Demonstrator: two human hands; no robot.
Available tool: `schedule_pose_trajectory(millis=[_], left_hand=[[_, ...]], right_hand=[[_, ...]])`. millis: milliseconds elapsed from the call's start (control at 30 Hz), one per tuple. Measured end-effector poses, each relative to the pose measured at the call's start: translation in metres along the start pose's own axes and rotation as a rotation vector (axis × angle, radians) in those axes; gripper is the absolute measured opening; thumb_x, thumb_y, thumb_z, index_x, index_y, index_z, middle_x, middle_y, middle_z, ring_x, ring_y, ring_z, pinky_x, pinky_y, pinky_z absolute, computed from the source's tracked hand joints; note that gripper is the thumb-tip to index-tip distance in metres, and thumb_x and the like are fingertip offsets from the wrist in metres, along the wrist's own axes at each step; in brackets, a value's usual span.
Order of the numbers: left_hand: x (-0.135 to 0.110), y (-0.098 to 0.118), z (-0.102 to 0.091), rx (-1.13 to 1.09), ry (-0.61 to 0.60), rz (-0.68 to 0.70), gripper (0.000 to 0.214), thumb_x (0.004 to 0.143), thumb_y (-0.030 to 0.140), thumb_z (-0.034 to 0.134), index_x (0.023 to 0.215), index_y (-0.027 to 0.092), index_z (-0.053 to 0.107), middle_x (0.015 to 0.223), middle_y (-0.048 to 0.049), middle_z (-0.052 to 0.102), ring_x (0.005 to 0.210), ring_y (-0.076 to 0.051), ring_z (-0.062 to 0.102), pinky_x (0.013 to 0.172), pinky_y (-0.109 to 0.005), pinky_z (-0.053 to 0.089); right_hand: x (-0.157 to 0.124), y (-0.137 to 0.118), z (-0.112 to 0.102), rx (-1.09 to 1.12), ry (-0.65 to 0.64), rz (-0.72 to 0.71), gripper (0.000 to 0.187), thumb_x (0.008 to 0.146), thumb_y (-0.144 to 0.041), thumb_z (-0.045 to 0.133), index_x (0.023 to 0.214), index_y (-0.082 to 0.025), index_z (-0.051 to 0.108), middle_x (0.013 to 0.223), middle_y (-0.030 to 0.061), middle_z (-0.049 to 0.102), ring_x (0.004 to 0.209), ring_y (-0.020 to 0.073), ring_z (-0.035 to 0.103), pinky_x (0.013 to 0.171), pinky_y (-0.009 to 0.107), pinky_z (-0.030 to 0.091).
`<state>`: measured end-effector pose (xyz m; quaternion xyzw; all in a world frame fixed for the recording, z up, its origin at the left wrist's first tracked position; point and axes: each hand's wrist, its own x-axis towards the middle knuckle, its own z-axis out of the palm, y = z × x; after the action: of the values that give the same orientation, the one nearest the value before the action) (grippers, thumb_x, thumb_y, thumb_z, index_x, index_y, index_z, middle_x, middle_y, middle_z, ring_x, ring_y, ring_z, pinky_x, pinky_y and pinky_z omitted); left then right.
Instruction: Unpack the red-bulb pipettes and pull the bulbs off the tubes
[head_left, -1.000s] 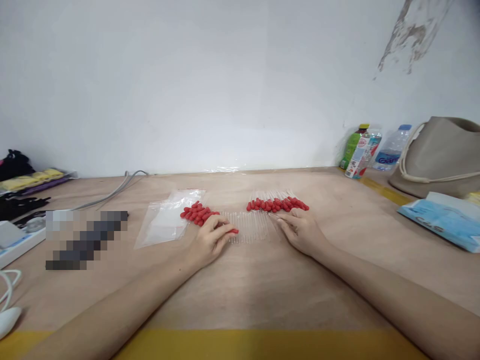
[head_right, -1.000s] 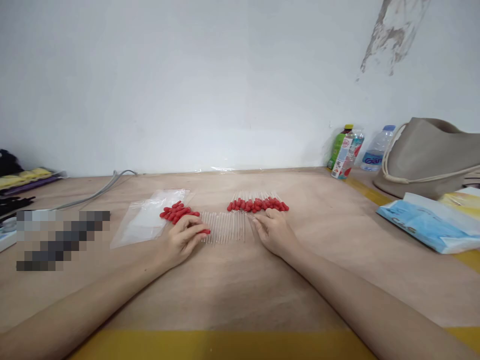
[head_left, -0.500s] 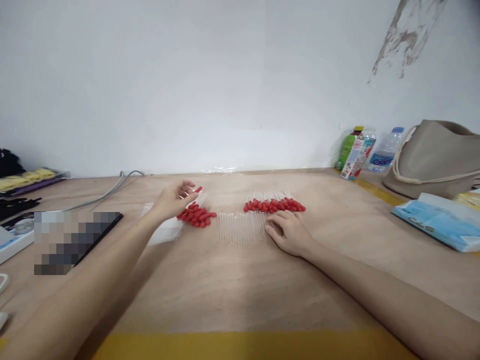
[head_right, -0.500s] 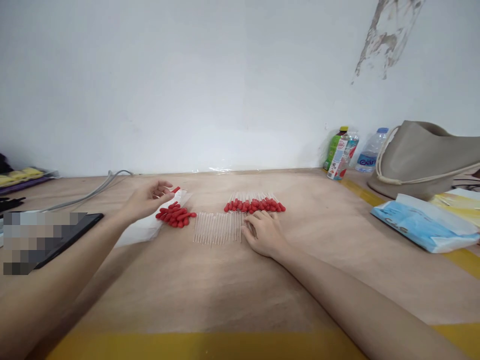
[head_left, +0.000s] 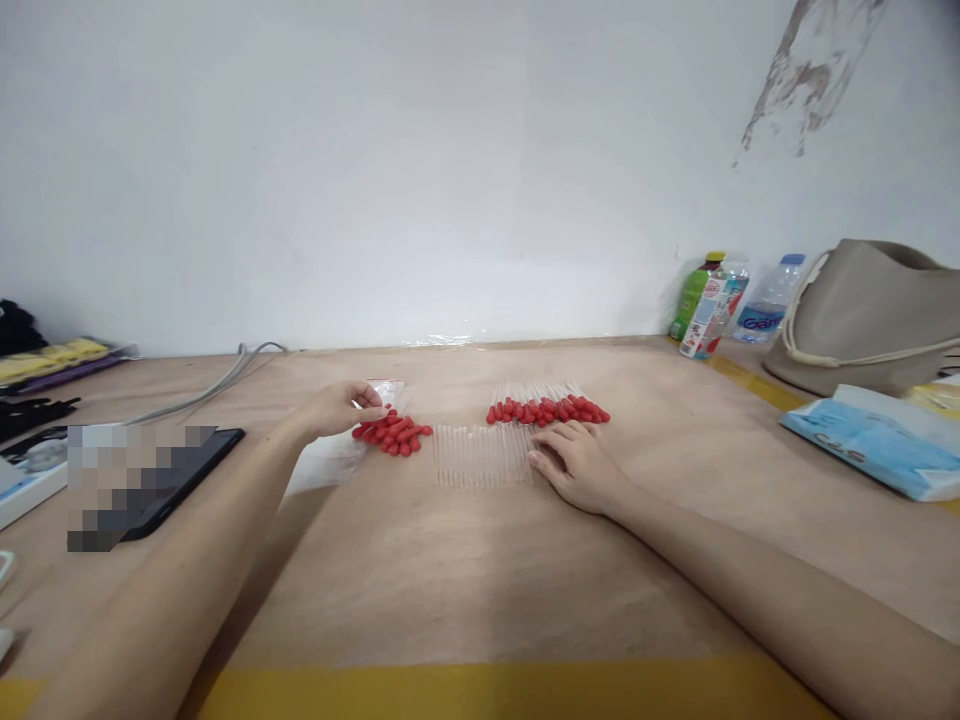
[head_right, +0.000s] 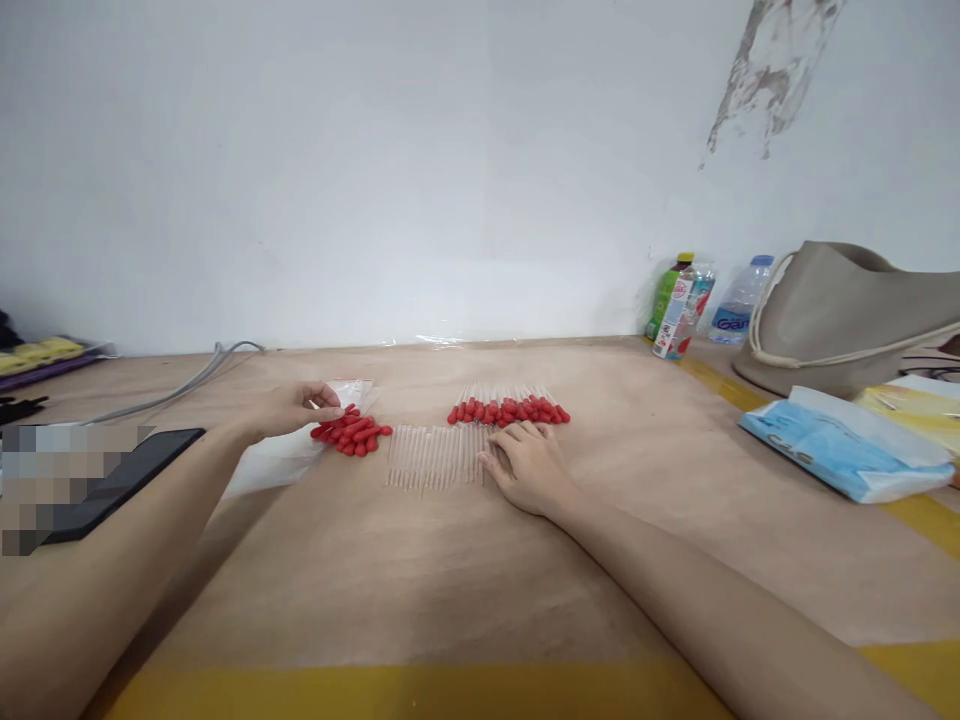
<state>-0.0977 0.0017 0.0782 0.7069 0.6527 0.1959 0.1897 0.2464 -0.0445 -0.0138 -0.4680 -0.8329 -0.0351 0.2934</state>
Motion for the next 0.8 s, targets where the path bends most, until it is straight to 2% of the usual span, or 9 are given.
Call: schedule_pose_trajectory(millis=[167,333,433,500,667,800], left_hand=[[0.003,-0.004,-0.001,-0.001,0.038,0.001,0.04,0.061,0.057,0.058,0.073,0.019,0.06,0.073,-0.0015,0.063,0.072,-0.017,0.056,0.061,-0.024,0.041],[0.001,0.005,0.0,0.006,0.225,0.024,0.038,0.068,0.056,0.052,0.077,0.019,0.059,0.076,-0.0014,0.063,0.073,-0.017,0.056,0.06,-0.024,0.041],[0.0,0.015,0.009,0.067,0.33,0.079,0.035,0.07,0.053,0.051,0.075,0.019,0.059,0.072,-0.001,0.062,0.067,-0.016,0.055,0.058,-0.024,0.04],[0.001,0.024,0.021,0.088,0.37,0.154,0.032,0.072,0.049,0.05,0.075,0.019,0.059,0.073,-0.0011,0.062,0.066,-0.016,0.055,0.059,-0.025,0.041],[0.007,0.06,0.068,0.198,0.261,0.36,0.027,0.076,0.043,0.05,0.077,0.018,0.062,0.082,-0.0048,0.062,0.079,-0.02,0.057,0.071,-0.03,0.043],[0.02,0.089,0.101,0.288,0.157,0.331,0.027,0.072,0.043,0.056,0.077,0.019,0.066,0.091,-0.0086,0.061,0.093,-0.026,0.054,0.083,-0.037,0.04]], right_hand=[[0.0,-0.001,-0.001,0.012,0.005,-0.003,0.027,0.086,-0.038,0.042,0.092,-0.02,0.06,0.093,0.0054,0.064,0.089,0.0196,0.052,0.084,0.037,0.03],[0.001,0.0,0.0,0.025,0.004,-0.011,0.026,0.086,-0.038,0.042,0.093,-0.02,0.06,0.093,0.0052,0.064,0.089,0.0191,0.052,0.084,0.037,0.031],[0.001,0.0,0.0,0.028,-0.001,-0.011,0.026,0.086,-0.038,0.042,0.094,-0.02,0.06,0.093,0.005,0.065,0.089,0.0192,0.053,0.084,0.037,0.031],[0.001,0.001,0.0,0.024,-0.004,-0.012,0.027,0.086,-0.038,0.042,0.094,-0.02,0.06,0.093,0.0054,0.065,0.089,0.0194,0.053,0.083,0.037,0.032],[0.002,0.002,-0.001,0.042,-0.004,-0.028,0.029,0.086,-0.038,0.041,0.1,-0.02,0.059,0.096,0.0071,0.065,0.091,0.0203,0.054,0.083,0.038,0.033],[0.002,0.002,-0.002,0.045,-0.024,-0.023,0.029,0.085,-0.037,0.043,0.103,-0.02,0.058,0.098,0.0068,0.065,0.093,0.021,0.053,0.084,0.039,0.033]])
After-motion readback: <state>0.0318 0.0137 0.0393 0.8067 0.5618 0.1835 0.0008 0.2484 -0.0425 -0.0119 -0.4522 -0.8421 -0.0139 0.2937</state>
